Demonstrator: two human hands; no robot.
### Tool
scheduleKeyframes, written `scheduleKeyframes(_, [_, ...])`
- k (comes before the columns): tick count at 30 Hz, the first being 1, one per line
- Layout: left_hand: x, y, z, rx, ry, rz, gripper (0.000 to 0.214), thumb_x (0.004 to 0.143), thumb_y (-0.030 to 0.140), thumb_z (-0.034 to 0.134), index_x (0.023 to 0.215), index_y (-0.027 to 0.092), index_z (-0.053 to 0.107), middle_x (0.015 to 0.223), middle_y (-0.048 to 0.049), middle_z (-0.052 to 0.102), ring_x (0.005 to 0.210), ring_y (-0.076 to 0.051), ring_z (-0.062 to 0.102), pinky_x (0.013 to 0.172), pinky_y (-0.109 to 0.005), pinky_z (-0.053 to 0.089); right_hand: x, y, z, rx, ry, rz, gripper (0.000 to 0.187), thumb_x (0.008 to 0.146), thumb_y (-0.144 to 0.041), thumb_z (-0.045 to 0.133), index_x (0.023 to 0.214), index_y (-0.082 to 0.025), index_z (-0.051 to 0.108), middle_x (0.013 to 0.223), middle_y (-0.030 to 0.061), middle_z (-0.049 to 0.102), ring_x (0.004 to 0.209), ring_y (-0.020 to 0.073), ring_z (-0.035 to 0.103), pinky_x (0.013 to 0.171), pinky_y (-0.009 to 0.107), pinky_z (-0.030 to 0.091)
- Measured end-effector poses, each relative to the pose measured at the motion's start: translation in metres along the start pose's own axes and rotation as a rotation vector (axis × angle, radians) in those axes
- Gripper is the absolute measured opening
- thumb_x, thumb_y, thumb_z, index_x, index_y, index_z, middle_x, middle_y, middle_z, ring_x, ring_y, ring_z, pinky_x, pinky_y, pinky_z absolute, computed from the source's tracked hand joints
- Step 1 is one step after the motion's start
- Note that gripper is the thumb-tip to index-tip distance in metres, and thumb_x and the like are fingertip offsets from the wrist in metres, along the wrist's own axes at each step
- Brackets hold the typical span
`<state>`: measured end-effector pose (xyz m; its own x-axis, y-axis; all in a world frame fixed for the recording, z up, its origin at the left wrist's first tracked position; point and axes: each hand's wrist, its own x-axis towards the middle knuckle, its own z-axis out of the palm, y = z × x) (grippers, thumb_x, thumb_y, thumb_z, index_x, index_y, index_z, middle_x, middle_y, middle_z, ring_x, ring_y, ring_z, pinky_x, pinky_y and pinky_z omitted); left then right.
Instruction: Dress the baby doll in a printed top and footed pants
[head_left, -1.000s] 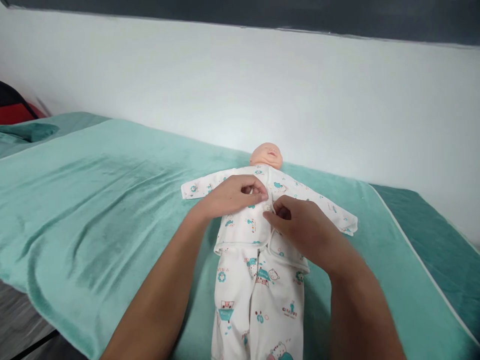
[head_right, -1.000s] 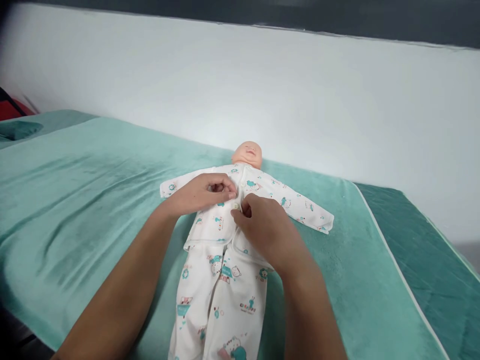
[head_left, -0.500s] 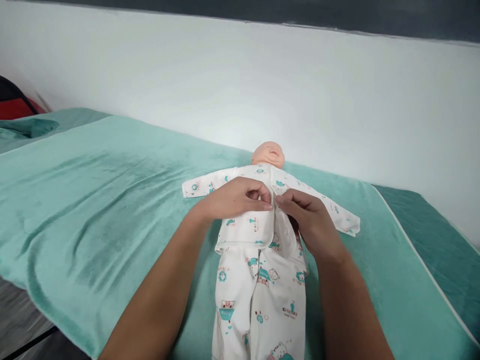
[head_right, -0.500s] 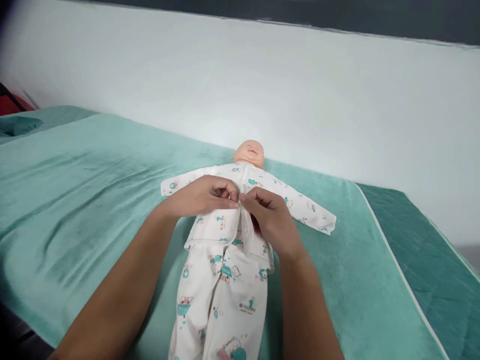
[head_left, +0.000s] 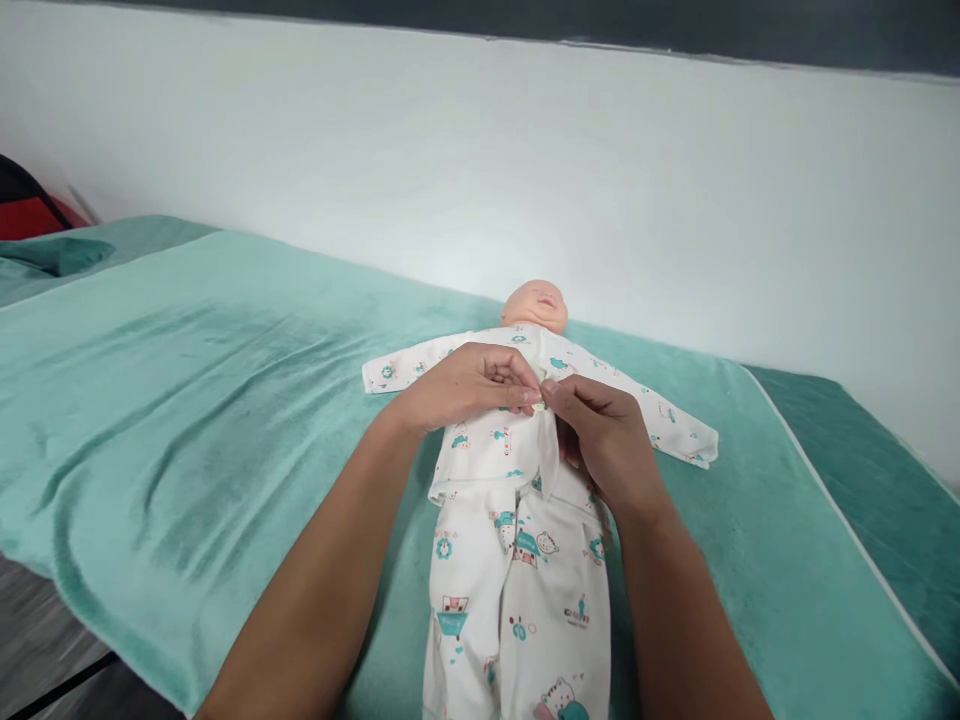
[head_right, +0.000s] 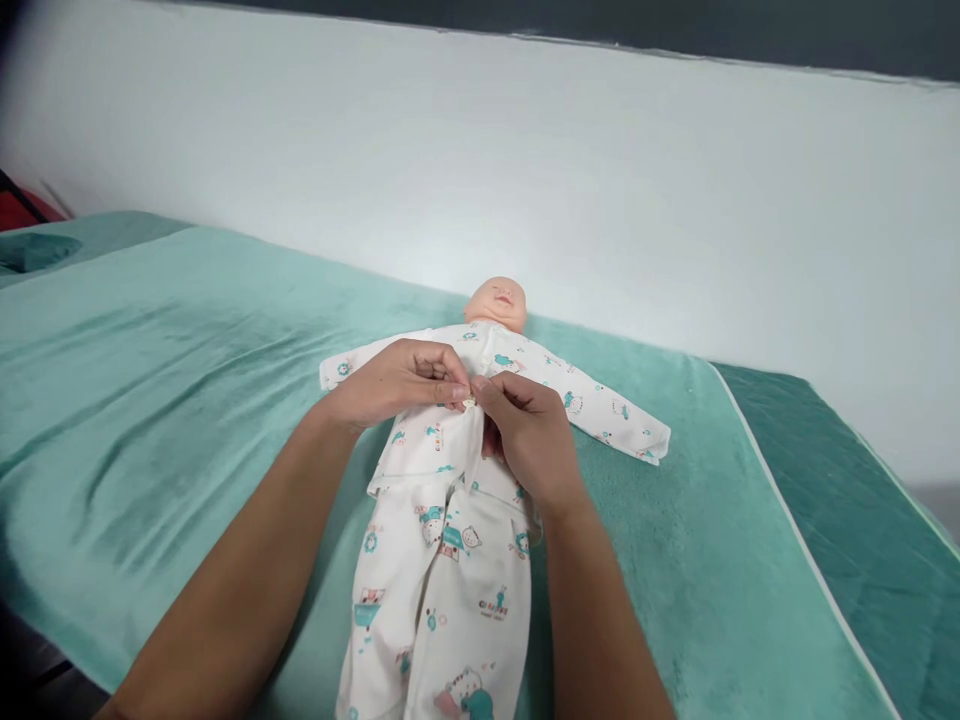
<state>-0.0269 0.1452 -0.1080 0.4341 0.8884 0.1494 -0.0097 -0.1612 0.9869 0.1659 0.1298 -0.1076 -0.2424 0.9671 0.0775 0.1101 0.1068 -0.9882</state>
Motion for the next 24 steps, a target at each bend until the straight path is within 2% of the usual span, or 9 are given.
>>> scheduleKeyframes(5, [0.0008,0.0007,0.0009,0.025,0.001,-0.008,0.016,0.081,0.03,0.077,0.085,0.017,0.069,0.081,-0.0029,0.072,0.077,-0.013,0.067,0.076,-0.03,0.053,-0.0001,-0.0001,-0.0006,0.002,-0.035,-0.002,0.048,0.091,-0.056,0.064,0.06,-0.02,0.057,0.047,-0.0017,0.056,0.035,0.0072,0.04,0.035,0.022,0.023])
scheduleKeyframes(11, [0.0022,0.0004,0.0003,0.035,-0.049,0.01,0.016,0.082,0.03,0.075,0.084,0.017,0.066,0.078,-0.0015,0.069,0.075,-0.013,0.064,0.074,-0.029,0.05,0.0029,0.001,-0.0018,0.074,-0.068,0.018,0.035,0.094,-0.05,0.062,0.074,-0.022,0.056,0.05,-0.0032,0.059,0.038,0.0084,0.048,0.036,0.02,0.031])
scheduleKeyframes(16, [0.0014,0.0024,0.0002,0.043,-0.084,-0.008,0.018,0.084,0.033,0.072,0.089,0.018,0.063,0.079,-0.0013,0.067,0.075,-0.013,0.062,0.074,-0.03,0.047,0.0037,0.0034,-0.0024,0.083,-0.1,0.019,0.034,0.094,-0.053,0.061,0.079,-0.023,0.054,0.054,-0.0034,0.064,0.038,0.0087,0.05,0.035,0.02,0.031])
scheduleKeyframes(24, [0.0008,0.003,0.006,0.119,-0.056,-0.011,0.02,0.083,0.033,0.073,0.087,0.021,0.057,0.07,0.0038,0.058,0.064,-0.01,0.052,0.059,-0.025,0.035,0.0016,0.0032,0.0001,0.031,-0.125,-0.012,0.033,0.098,-0.051,0.056,0.081,-0.023,0.05,0.059,-0.0018,0.069,0.039,0.0077,0.051,0.037,0.019,0.03])
